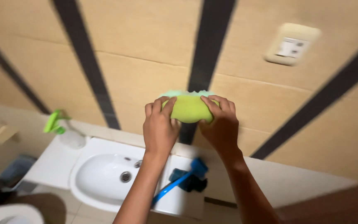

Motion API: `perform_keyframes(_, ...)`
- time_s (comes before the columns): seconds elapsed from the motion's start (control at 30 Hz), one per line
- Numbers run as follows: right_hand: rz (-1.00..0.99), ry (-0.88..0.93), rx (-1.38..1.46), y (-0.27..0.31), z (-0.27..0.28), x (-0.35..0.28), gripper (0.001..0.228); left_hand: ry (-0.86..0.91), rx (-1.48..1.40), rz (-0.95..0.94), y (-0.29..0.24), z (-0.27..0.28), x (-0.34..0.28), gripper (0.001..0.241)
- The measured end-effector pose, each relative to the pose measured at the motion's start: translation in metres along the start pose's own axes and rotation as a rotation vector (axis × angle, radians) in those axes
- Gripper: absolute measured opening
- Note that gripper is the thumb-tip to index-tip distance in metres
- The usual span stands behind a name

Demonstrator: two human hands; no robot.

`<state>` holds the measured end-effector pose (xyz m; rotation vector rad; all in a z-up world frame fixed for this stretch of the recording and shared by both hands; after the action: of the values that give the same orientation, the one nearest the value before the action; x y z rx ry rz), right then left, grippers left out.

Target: The person scrubs the tiled walls of a bathroom using a green and blue sponge. They clean the vertical black stripes on the beige tiles, the area around a wall socket, and the lower white tiles near the floor and toilet.

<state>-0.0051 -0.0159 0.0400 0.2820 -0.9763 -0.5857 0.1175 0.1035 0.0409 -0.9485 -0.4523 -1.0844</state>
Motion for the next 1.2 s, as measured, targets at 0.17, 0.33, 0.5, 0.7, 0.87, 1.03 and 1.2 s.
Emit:
perform_keyframes(0.17,0.087,0.066,0.135,0.036,-0.050,-0.007,0.059,-0.061,0.116,0.089,0.039,0.040,-0.024,0.062)
perform_keyframes(0.33,0.146,0.184,0.274,0.071,-0.080,-0.024,0.057,-0.129,0.231,0.210,0.060,0.077,-0.061,0.061)
perform_keyframes(0.5,0.243,0.304,0.398,0.104,-0.088,-0.042,0.060,-0.211,0.303,0.363,0.054,0.109,-0.102,0.061)
perform_keyframes(0.7,0.278,0.543,0.556,0.149,-0.101,-0.096,0.063,-0.370,0.499,0.499,0.034,0.154,-0.178,0.056)
perform_keyframes(0.87,0.449,0.719,0.732,0.203,-0.113,-0.161,0.062,-0.455,0.670,0.652,0.021,0.201,-0.262,0.054)
perform_keyframes(1.03,0.564,0.892,0.810,0.264,-0.110,-0.229,0.063,-0.564,0.767,0.789,-0.016,0.254,-0.330,0.056)
perform_keyframes(1.2,0.649,1.007,0.969,0.328,-0.079,-0.287,0.060,-0.687,0.898,0.874,-0.062,0.308,-0.386,0.061)
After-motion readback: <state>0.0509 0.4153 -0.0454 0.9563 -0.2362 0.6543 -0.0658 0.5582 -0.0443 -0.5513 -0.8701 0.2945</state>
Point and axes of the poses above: each hand's wrist, its own x-axis towards the middle knuckle, its own z-axis out of the back of the hand, y = z × x, the point moved 5 cm from there along x, towards the middle knuckle, and after that the axes turned 9 degrees about -z, right-handed, at the moved point
